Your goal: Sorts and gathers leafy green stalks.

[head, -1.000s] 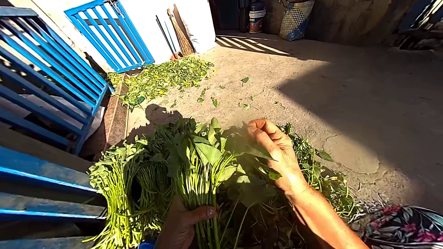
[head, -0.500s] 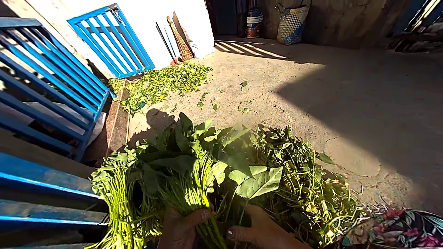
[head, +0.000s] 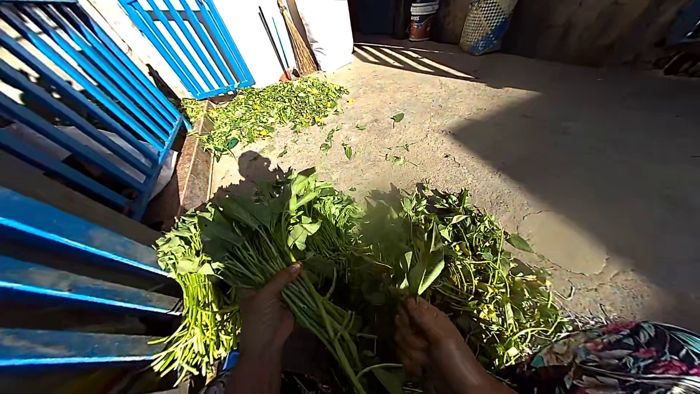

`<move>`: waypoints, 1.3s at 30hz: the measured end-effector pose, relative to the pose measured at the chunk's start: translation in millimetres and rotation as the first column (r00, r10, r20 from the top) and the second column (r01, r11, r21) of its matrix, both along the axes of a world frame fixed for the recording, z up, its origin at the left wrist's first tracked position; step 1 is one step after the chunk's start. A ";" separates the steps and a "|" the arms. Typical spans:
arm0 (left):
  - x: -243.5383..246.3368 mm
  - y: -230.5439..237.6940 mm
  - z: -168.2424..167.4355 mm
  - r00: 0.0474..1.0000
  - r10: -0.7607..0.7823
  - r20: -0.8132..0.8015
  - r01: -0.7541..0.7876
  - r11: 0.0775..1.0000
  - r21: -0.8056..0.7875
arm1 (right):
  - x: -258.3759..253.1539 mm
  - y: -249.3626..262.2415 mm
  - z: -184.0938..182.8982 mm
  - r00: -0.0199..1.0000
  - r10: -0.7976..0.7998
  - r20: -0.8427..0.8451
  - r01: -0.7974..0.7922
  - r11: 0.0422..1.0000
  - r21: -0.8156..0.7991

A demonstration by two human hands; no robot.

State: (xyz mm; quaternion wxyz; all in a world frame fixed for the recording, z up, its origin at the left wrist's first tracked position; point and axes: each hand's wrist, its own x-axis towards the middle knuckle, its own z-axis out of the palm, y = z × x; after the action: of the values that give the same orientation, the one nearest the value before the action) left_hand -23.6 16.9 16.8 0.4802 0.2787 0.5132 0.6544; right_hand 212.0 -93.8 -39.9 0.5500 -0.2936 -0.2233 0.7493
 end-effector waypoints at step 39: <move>-8.4 -7.1 14.6 0.978 0.162 -0.128 -0.164 0.986 -0.006 | 84.1 125.2 -157.9 -0.334 0.411 0.848 -0.034 0.894 -0.447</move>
State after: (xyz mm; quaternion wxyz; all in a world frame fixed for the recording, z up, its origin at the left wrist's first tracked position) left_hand -32.0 9.8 31.3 0.3936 0.2730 0.5695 0.6680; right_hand 296.1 31.4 -197.8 -0.0493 -0.7809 -0.5308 0.3255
